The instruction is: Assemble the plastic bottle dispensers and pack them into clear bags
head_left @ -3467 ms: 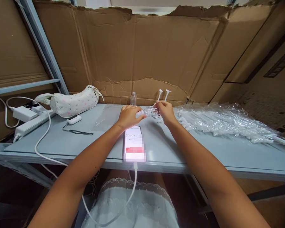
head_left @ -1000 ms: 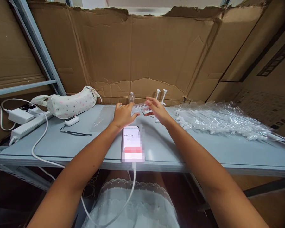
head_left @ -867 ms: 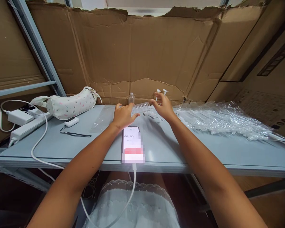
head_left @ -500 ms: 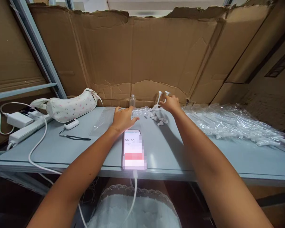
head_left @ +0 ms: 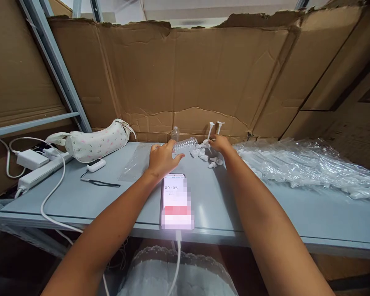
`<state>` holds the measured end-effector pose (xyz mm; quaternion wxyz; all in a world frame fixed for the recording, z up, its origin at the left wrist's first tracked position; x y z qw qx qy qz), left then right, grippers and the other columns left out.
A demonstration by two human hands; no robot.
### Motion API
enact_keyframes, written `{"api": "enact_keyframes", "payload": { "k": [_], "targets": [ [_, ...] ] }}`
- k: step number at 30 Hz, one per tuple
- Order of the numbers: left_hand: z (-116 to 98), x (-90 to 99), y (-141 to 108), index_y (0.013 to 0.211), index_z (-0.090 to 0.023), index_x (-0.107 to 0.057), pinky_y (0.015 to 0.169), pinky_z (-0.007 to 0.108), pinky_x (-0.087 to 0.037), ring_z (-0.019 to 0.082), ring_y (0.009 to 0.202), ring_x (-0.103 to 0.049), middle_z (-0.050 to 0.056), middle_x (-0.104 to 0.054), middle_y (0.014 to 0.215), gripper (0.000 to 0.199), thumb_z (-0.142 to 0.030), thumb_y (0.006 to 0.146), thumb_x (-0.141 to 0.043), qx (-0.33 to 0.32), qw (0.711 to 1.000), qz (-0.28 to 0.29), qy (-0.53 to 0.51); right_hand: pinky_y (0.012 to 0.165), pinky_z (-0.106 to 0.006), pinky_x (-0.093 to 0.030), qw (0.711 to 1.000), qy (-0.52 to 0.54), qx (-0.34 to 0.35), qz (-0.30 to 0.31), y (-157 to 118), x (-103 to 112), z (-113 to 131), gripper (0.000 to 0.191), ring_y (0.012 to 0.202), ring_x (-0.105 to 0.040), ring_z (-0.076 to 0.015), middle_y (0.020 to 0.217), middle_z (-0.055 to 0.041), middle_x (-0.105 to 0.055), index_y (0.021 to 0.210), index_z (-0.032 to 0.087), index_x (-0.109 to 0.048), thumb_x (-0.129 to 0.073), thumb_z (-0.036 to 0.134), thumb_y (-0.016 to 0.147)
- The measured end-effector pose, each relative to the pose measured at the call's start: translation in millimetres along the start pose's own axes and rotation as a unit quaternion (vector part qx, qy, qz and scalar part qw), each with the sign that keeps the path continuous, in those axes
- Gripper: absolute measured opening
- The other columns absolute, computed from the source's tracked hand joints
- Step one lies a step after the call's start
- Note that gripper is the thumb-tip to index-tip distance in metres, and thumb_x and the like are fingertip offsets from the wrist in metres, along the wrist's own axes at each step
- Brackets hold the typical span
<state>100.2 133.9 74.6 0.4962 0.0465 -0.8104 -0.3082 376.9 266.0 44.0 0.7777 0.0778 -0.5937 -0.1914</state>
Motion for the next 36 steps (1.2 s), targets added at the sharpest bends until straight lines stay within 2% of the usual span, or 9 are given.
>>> {"api": "enact_keyframes", "payload": {
  "k": [6,9,14,19,22,25,30,33,36],
  "targets": [
    [-1.7,4.0,-0.2,0.117,-0.023,-0.056,0.095,0.037,-0.038,0.019,0.087,-0.064,0.002,-0.07,0.095,0.043,-0.05,0.084,-0.061,-0.004,0.999,-0.036,-0.006,0.093,-0.035,-0.045,0.999,0.005,-0.026,-0.026,-4.1,-0.1,-0.6,0.035,0.115,-0.058,-0.0267,0.122,-0.0154,-0.064,0.118,0.017,-0.066,-0.052,0.031,0.089],
    [-3.9,5.2,-1.3,0.115,-0.023,-0.057,0.096,0.037,-0.038,0.018,0.086,-0.064,0.002,-0.07,0.093,0.041,-0.049,0.083,-0.062,-0.01,0.999,-0.044,-0.012,0.091,-0.04,-0.045,0.997,-0.001,-0.063,-0.046,-7.9,5.4,1.8,0.037,0.117,-0.055,-0.0316,0.121,-0.0198,-0.062,0.119,0.014,-0.064,-0.052,0.03,0.088],
    [-5.5,6.0,-2.5,0.113,-0.024,-0.058,0.096,0.037,-0.038,0.018,0.086,-0.064,0.001,-0.07,0.091,0.04,-0.048,0.082,-0.063,-0.005,0.999,-0.044,-0.016,0.097,-0.048,-0.04,0.986,-0.002,-0.151,-0.069,-13.7,10.7,-2.6,0.043,0.128,-0.042,-0.0395,0.135,-0.025,-0.047,0.124,0.014,-0.062,-0.053,0.036,0.089],
    [-5.6,5.8,-2.2,0.114,-0.024,-0.058,0.097,0.037,-0.037,0.018,0.084,-0.065,0.001,-0.071,0.091,0.04,-0.048,0.082,-0.063,-0.002,0.999,-0.037,-0.016,0.104,-0.052,-0.034,0.996,0.0,-0.085,-0.009,-5.4,1.8,-7.5,0.046,0.137,-0.031,-0.0384,0.147,-0.0194,-0.04,0.132,0.02,-0.057,-0.044,0.042,0.094],
    [-5.3,5.5,-1.6,0.114,-0.024,-0.057,0.097,0.037,-0.037,0.017,0.083,-0.065,0.001,-0.071,0.091,0.041,-0.049,0.082,-0.063,-0.004,0.999,-0.035,-0.014,0.108,-0.053,-0.032,0.998,0.0,-0.067,-0.009,-0.3,-0.5,-10.5,0.048,0.143,-0.025,-0.0362,0.154,-0.0159,-0.035,0.136,0.018,-0.052,-0.044,0.038,0.094],
    [-4.5,5.0,-0.8,0.115,-0.024,-0.057,0.097,0.037,-0.037,0.017,0.083,-0.065,0.001,-0.071,0.092,0.042,-0.049,0.082,-0.063,-0.001,0.999,-0.032,-0.011,0.108,-0.049,-0.033,0.998,0.018,-0.05,-0.038,0.6,2.4,-10.6,0.05,0.141,-0.032,-0.0329,0.152,-0.0171,-0.038,0.138,0.013,-0.049,-0.045,0.033,0.093],
    [-3.7,3.0,0.2,0.115,-0.024,-0.057,0.096,0.037,-0.037,0.018,0.086,-0.065,0.001,-0.071,0.091,0.041,-0.049,0.082,-0.063,-0.002,1.0,-0.027,-0.005,0.106,-0.04,-0.037,0.987,0.045,0.002,-0.152,-7.0,30.5,-3.8,0.051,0.133,-0.043,-0.0297,0.15,-0.0169,-0.041,0.14,0.009,-0.046,-0.042,0.024,0.091],
    [-3.7,1.6,0.3,0.116,-0.024,-0.057,0.096,0.037,-0.036,0.019,0.088,-0.065,0.002,-0.07,0.091,0.042,-0.05,0.083,-0.062,-0.005,1.0,-0.02,-0.004,0.107,-0.042,-0.036,0.968,0.073,0.027,-0.237,-15.1,59.7,5.9,0.051,0.131,-0.044,-0.0293,0.144,-0.0184,-0.046,0.139,0.008,-0.046,-0.04,0.022,0.09],
    [-3.7,0.8,-0.1,0.117,-0.024,-0.057,0.096,0.037,-0.036,0.02,0.09,-0.065,0.002,-0.071,0.091,0.043,-0.051,0.083,-0.061,-0.002,1.0,-0.012,-0.006,0.102,-0.044,-0.041,0.956,0.118,0.056,-0.264,-26.4,82.3,22.2,0.052,0.121,-0.053,-0.028,0.136,-0.0189,-0.051,0.141,0.012,-0.043,-0.04,0.023,0.09]
  ]
}}
Point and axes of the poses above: each hand's wrist, its own y-axis towards the middle knuckle, its own x-axis out of the back of the hand, z = x × y, the point moved 4 cm from there along y, towards the middle knuckle
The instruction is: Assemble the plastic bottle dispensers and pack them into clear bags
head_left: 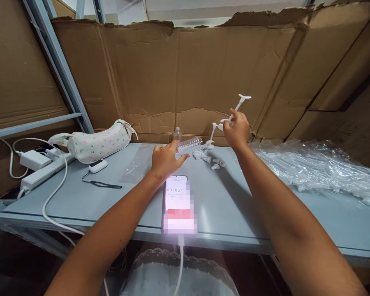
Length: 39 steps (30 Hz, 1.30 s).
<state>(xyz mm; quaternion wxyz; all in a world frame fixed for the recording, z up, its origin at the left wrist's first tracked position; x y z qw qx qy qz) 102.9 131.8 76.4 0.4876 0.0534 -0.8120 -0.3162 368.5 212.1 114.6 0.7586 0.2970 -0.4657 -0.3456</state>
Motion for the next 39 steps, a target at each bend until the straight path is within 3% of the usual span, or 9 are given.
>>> {"api": "enact_keyframes", "payload": {
  "k": [4,8,15,22,31,35,39],
  "targets": [
    [0.7,0.0,-0.6,0.117,-0.024,-0.057,0.095,0.037,-0.037,0.021,0.094,-0.064,0.003,-0.071,0.094,0.044,-0.052,0.083,-0.061,0.01,1.0,0.002,-0.002,0.089,-0.04,-0.051,0.992,0.122,0.034,0.002,-16.8,14.6,35.0,0.054,0.113,-0.059,-0.0257,0.141,-0.0164,-0.045,0.145,0.019,-0.039,-0.042,0.032,0.092],
    [1.9,-0.4,-1.1,0.117,-0.023,-0.057,0.094,0.038,-0.038,0.022,0.095,-0.064,0.004,-0.071,0.097,0.046,-0.054,0.083,-0.06,0.018,1.0,-0.002,-0.013,0.082,-0.038,-0.056,0.961,0.271,0.041,0.032,-46.3,16.6,61.7,0.054,0.109,-0.062,-0.0253,0.141,-0.0119,-0.046,0.141,0.026,-0.043,-0.05,0.041,0.09],
    [-1.6,-2.7,-2.9,0.116,-0.023,-0.057,0.094,0.037,-0.039,0.02,0.089,-0.065,0.002,-0.071,0.095,0.045,-0.052,0.082,-0.062,-0.001,0.999,-0.007,-0.038,0.068,-0.033,-0.058,0.889,0.454,-0.059,0.027,-77.4,7.7,59.6,0.045,0.09,-0.064,-0.0192,0.108,-0.0072,-0.061,0.12,0.027,-0.057,-0.063,0.045,0.079],
    [-3.0,-7.0,-3.6,0.114,-0.021,-0.055,0.097,0.038,-0.037,0.02,0.089,-0.065,0.002,-0.07,0.094,0.042,-0.047,0.082,-0.063,-0.044,0.998,0.002,-0.041,0.058,-0.027,-0.054,0.85,0.502,-0.14,0.08,-95.2,1.3,55.7,0.034,0.067,-0.054,-0.0117,0.076,0.0019,-0.054,0.091,0.024,-0.059,-0.067,0.051,0.072],
    [-3.6,-11.7,-4.5,0.121,-0.02,-0.054,0.096,0.038,-0.039,0.023,0.092,-0.065,0.004,-0.07,0.091,0.048,-0.05,0.084,-0.06,-0.084,0.995,0.045,-0.02,0.062,-0.028,-0.053,0.82,0.534,-0.16,0.127,-109.5,-4.1,65.8,0.044,0.071,-0.054,-0.0132,0.08,0.0028,-0.052,0.098,0.028,-0.053,-0.058,0.064,0.074],
    [-4.1,-11.7,-6.5,0.126,-0.021,-0.052,0.096,0.039,-0.041,0.024,0.097,-0.065,0.005,-0.071,0.102,0.047,-0.045,0.085,-0.058,-0.099,0.993,0.064,-0.019,0.063,-0.028,-0.049,0.843,0.509,-0.112,0.135,-111.5,3.0,73.9,0.048,0.069,-0.054,-0.0134,0.082,0.0023,-0.055,0.1,0.028,-0.051,-0.064,0.064,0.071],
    [-5.9,-9.2,-9.0,0.128,-0.027,-0.05,0.087,0.035,-0.048,0.023,0.102,-0.064,0.004,-0.066,0.119,0.048,-0.042,0.083,-0.06,-0.093,0.989,0.088,-0.081,0.064,-0.028,-0.048,0.862,0.484,-0.067,0.131,-113.3,9.6,78.3,0.048,0.071,-0.057,-0.0149,0.084,0.0017,-0.058,0.1,0.028,-0.052,-0.066,0.063,0.071]
  ]
}}
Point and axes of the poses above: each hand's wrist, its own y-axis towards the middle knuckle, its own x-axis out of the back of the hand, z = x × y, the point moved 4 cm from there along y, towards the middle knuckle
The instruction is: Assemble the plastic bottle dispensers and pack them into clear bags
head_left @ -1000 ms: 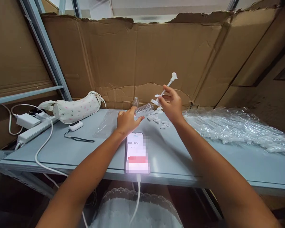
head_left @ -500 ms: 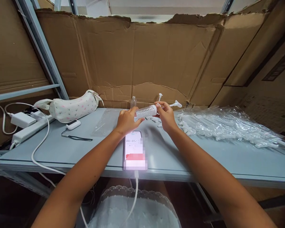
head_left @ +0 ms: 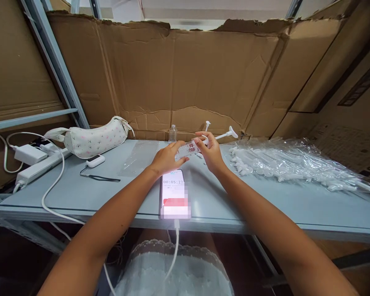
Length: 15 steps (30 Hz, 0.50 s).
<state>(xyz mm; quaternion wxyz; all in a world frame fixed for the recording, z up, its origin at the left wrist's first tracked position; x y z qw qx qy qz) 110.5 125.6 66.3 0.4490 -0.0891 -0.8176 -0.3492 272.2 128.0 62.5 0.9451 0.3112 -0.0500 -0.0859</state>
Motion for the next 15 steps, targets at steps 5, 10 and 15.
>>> {"api": "enact_keyframes", "payload": {
  "k": [5,10,15],
  "targets": [
    [-0.3,-2.1,1.5,0.116,-0.023,-0.058,0.075,0.032,-0.051,0.019,0.088,-0.066,0.003,-0.07,0.102,0.044,-0.044,0.078,-0.066,0.018,0.99,0.032,-0.133,0.063,-0.03,-0.048,1.0,0.003,0.01,0.004,-3.6,-1.0,2.7,0.048,0.069,-0.059,-0.0161,0.079,0.0025,-0.059,0.097,0.027,-0.052,-0.068,0.063,0.069],
    [2.0,-4.2,3.7,0.101,-0.022,-0.065,0.056,0.03,-0.046,0.014,0.064,-0.059,0.005,-0.068,0.085,0.034,-0.05,0.083,-0.059,0.049,0.954,0.129,-0.266,0.063,-0.03,-0.048,0.999,0.008,0.041,0.008,-7.9,-3.5,8.5,0.045,0.068,-0.058,-0.016,0.079,0.0016,-0.061,0.095,0.027,-0.052,-0.067,0.063,0.071],
    [-4.5,-2.0,2.1,0.099,-0.022,-0.066,0.053,0.031,-0.044,0.012,0.057,-0.054,0.008,-0.068,0.082,0.035,-0.053,0.085,-0.057,0.062,0.929,0.184,-0.315,0.064,-0.031,-0.048,0.998,-0.027,0.061,0.004,-9.8,-3.3,9.7,0.043,0.073,-0.058,-0.0175,0.085,-0.0006,-0.062,0.096,0.027,-0.052,-0.061,0.064,0.077]
  ]
}}
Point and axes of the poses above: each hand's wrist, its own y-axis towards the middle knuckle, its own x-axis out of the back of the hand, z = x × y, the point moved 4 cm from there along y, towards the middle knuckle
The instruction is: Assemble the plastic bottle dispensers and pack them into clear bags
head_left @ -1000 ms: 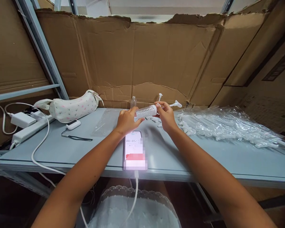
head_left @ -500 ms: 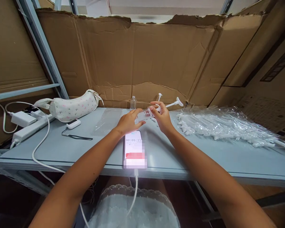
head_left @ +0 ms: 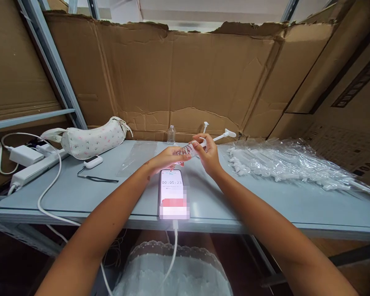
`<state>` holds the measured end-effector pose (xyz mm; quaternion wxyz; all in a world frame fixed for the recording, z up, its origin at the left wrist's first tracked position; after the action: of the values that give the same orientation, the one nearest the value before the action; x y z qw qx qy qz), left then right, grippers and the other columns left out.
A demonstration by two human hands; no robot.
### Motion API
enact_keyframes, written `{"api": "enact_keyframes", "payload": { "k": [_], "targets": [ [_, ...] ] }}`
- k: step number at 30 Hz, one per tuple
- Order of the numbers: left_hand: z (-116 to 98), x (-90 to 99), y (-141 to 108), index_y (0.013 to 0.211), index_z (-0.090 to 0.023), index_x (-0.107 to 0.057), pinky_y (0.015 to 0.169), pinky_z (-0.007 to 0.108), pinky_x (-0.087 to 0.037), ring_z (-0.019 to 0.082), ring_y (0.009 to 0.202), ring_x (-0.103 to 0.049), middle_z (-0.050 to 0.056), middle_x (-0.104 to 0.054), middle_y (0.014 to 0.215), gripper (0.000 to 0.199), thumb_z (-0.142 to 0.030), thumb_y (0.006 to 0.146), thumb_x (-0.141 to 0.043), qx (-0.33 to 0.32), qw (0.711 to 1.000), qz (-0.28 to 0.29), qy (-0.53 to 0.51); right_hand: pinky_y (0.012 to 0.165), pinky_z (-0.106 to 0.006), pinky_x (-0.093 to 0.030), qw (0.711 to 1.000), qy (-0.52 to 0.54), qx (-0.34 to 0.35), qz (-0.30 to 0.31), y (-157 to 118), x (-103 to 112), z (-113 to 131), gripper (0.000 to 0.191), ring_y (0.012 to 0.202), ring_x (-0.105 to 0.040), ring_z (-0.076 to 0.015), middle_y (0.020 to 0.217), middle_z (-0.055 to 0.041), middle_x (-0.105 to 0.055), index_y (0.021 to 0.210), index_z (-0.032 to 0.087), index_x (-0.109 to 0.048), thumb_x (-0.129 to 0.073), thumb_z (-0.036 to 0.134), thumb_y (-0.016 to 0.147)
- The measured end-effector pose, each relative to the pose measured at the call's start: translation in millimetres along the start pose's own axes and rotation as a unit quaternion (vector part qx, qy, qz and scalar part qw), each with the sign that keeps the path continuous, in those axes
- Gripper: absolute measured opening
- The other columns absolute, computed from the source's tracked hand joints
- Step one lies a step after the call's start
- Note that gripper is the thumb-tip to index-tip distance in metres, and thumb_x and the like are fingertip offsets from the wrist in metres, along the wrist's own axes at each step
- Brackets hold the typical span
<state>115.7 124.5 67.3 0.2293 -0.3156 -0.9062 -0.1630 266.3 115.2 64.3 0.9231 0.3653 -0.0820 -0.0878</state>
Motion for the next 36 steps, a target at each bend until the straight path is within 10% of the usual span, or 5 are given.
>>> {"api": "enact_keyframes", "payload": {
  "k": [7,18,31,36],
  "targets": [
    [-2.9,-1.8,-1.0,0.106,-0.021,-0.061,0.066,0.03,-0.048,0.018,0.079,-0.064,0.005,-0.07,0.095,0.035,-0.043,0.079,-0.064,-0.038,0.983,-0.112,0.14,0.048,-0.025,-0.04,0.998,-0.045,-0.027,-0.037,2.5,2.4,-11.0,0.046,0.052,-0.051,-0.0123,0.062,0.0039,-0.053,0.078,0.024,-0.046,-0.047,0.07,0.082],
    [-15.5,-2.4,-7.3,0.118,-0.023,-0.055,0.067,0.03,-0.045,0.022,0.092,-0.068,0.004,-0.071,0.111,0.038,-0.042,0.085,-0.055,-0.055,0.862,-0.175,0.473,0.033,-0.022,-0.024,0.995,-0.013,-0.091,-0.023,7.9,1.3,-28.3,0.056,0.033,-0.033,-0.0085,0.041,0.0084,-0.037,0.068,0.024,-0.038,-0.038,0.079,0.081],
    [-13.8,-11.7,-4.8,0.129,-0.022,-0.051,0.074,0.032,-0.046,0.024,0.095,-0.067,0.006,-0.069,0.118,0.048,-0.047,0.087,-0.055,-0.035,0.858,-0.196,0.473,0.04,-0.025,-0.031,0.995,-0.063,-0.082,-0.017,15.5,10.8,-28.7,0.059,0.044,-0.042,-0.0114,0.051,0.002,-0.042,0.066,0.023,-0.042,-0.032,0.078,0.084],
    [-7.6,-3.6,-2.6,0.123,-0.026,-0.052,0.071,0.03,-0.046,0.024,0.096,-0.067,0.004,-0.07,0.113,0.045,-0.048,0.084,-0.058,-0.003,0.886,-0.206,0.415,0.036,-0.023,-0.032,0.985,-0.092,-0.139,0.038,11.3,10.7,-29.1,0.068,0.038,-0.047,-0.0098,0.066,-0.0002,-0.056,0.106,0.022,-0.054,-0.028,0.08,0.083]
  ]
}}
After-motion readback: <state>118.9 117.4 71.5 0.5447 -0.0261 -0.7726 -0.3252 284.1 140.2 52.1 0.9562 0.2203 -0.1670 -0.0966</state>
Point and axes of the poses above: each hand's wrist, its own y-axis towards the middle knuckle, its own x-axis out of the back of the hand, z = x × y, the point moved 4 cm from there along y, towards the middle knuckle
